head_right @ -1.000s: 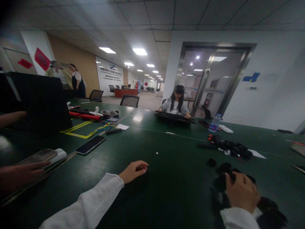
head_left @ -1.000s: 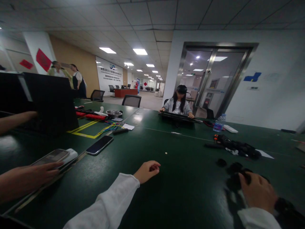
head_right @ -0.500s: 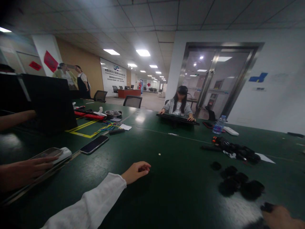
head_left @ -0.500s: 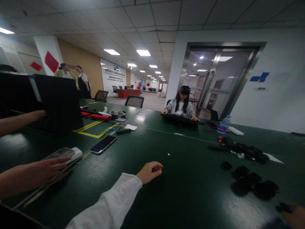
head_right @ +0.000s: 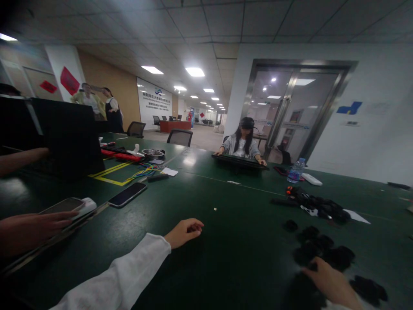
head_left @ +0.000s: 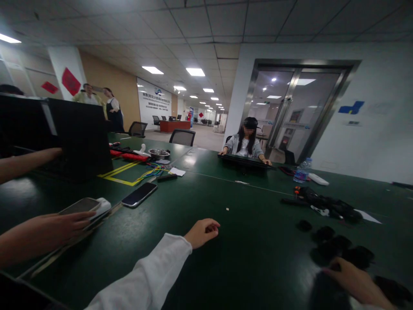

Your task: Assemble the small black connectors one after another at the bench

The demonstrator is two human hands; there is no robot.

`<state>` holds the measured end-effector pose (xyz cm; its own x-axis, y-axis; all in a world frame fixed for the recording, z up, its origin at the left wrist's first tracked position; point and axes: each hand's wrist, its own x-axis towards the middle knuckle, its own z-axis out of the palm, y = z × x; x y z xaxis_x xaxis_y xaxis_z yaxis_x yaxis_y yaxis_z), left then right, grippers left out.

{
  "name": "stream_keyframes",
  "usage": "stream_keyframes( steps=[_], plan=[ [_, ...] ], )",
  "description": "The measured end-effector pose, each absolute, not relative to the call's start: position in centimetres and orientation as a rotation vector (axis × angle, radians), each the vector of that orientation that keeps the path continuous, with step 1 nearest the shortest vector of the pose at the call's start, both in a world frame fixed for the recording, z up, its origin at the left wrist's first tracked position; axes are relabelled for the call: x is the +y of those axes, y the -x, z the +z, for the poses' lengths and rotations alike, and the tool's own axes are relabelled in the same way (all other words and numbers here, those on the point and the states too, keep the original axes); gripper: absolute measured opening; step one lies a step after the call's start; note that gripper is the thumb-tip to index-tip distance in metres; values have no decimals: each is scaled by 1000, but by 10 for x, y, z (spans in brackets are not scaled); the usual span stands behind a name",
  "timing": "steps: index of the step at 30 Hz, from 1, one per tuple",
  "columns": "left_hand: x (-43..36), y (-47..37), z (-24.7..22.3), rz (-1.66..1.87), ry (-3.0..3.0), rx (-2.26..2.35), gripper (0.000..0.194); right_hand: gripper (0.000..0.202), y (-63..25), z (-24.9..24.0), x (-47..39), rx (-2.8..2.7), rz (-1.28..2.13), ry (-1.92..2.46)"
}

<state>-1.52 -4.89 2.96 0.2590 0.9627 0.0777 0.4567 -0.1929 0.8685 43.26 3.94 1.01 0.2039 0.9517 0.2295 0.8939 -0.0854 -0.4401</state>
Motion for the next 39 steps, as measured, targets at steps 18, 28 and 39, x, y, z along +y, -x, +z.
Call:
stream_keyframes(
  steps=[18, 28, 39],
  plan=[
    [-54, -11, 26, 1011, -2050, 1127, 50, 31, -172, 29, -37, -1634, 1148, 1126],
    [-51, -11, 21, 1134, -1936, 1206, 40, 51, -173, 27, -39, -1645, 1315, 1124],
    [-48, -8, 17, 1134, -1820, 1159, 41, 37, -180, 27, -34, -1532, 1369, 1019]
  ],
)
